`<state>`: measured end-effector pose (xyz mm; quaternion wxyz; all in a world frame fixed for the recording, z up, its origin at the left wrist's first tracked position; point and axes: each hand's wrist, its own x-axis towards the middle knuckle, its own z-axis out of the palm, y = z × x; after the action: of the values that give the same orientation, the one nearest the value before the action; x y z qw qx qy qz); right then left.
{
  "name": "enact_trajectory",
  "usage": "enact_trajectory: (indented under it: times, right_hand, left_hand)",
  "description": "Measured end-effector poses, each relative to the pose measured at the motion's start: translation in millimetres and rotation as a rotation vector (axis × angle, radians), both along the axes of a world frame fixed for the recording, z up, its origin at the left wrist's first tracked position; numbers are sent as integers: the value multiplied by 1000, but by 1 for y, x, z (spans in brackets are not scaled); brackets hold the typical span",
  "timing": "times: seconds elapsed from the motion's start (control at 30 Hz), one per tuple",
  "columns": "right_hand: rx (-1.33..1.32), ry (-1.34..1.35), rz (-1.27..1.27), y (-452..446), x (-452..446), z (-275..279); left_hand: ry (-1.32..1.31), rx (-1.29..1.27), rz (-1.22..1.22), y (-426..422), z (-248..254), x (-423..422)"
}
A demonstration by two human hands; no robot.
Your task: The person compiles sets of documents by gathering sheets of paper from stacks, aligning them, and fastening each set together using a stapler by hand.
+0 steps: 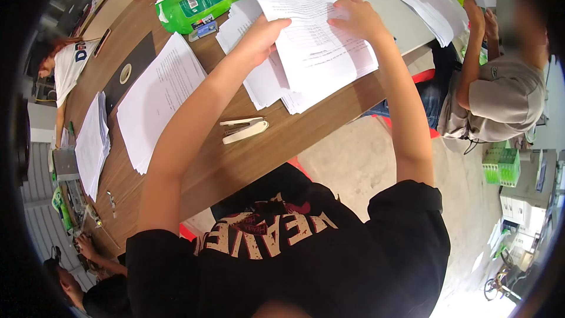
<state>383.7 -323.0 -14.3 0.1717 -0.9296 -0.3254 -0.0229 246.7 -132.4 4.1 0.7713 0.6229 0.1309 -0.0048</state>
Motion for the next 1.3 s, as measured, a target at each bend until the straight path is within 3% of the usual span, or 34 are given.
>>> enact_trajectory:
  times: [0.1, 0.17, 0.2, 0.27, 0.3, 0.4, 0.53, 0.57, 0.63, 0.67, 0.83, 0.87, 0.93, 1.07, 1.17, 1.23, 1.3]
  right_hand:
    - [27, 28, -21, 0, -1, -2]
    - [326, -173, 15, 1, -2, -3]
    - [326, -174, 22, 3, -9, 5]
    - [905, 72, 163, 8, -33, 35]
    - [908, 75, 169, 6, -36, 42]
    - [989, 637, 492, -6, -35, 54]
    - [1197, 706, 576, 37, -103, 74]
    - [1194, 713, 597, 53, -128, 82]
    - [1152, 463, 544, 90, -175, 93]
    - [1210, 433, 593, 102, -189, 91]
    - [1215, 613, 667, 136, -271, 71]
    - [1193, 546, 656, 141, -288, 57]
    - [1128, 505, 657, 146, -314, 22]
    - [1011, 470, 603, 155, -332, -34]
    - [851, 603, 542, 148, -337, -36]
    - [886, 552, 571, 149, -345, -37]
    - [920, 492, 596, 147, -351, -38]
  left_hand:
    - [-202, 179, 32, -7, 0, -3]
    - [-270, 214, 44, -5, 4, -12]
    - [-336, 250, 59, -3, 10, -21]
    - [-384, 247, 49, 14, 30, -47]
    - [-434, 246, 28, 22, 42, -64]
    - [-449, 294, 135, 40, 74, -114]
    - [-518, 250, 210, 60, 85, -166]
    - [-522, 259, 229, 63, 85, -179]
    - [-536, 209, 476, 73, 82, -216]
    - [-546, 368, 513, 77, 80, -230]
    - [-514, 513, 808, 71, 61, -317]
    - [-458, 554, 861, 68, 53, -333]
    - [-308, 744, 894, 68, 15, -357]
    - [-268, 519, 929, 75, -51, -376]
    - [-275, 462, 952, 68, -63, -380]
    - [-285, 484, 940, 60, -59, -379]
    - [-291, 664, 866, 52, -51, -379]
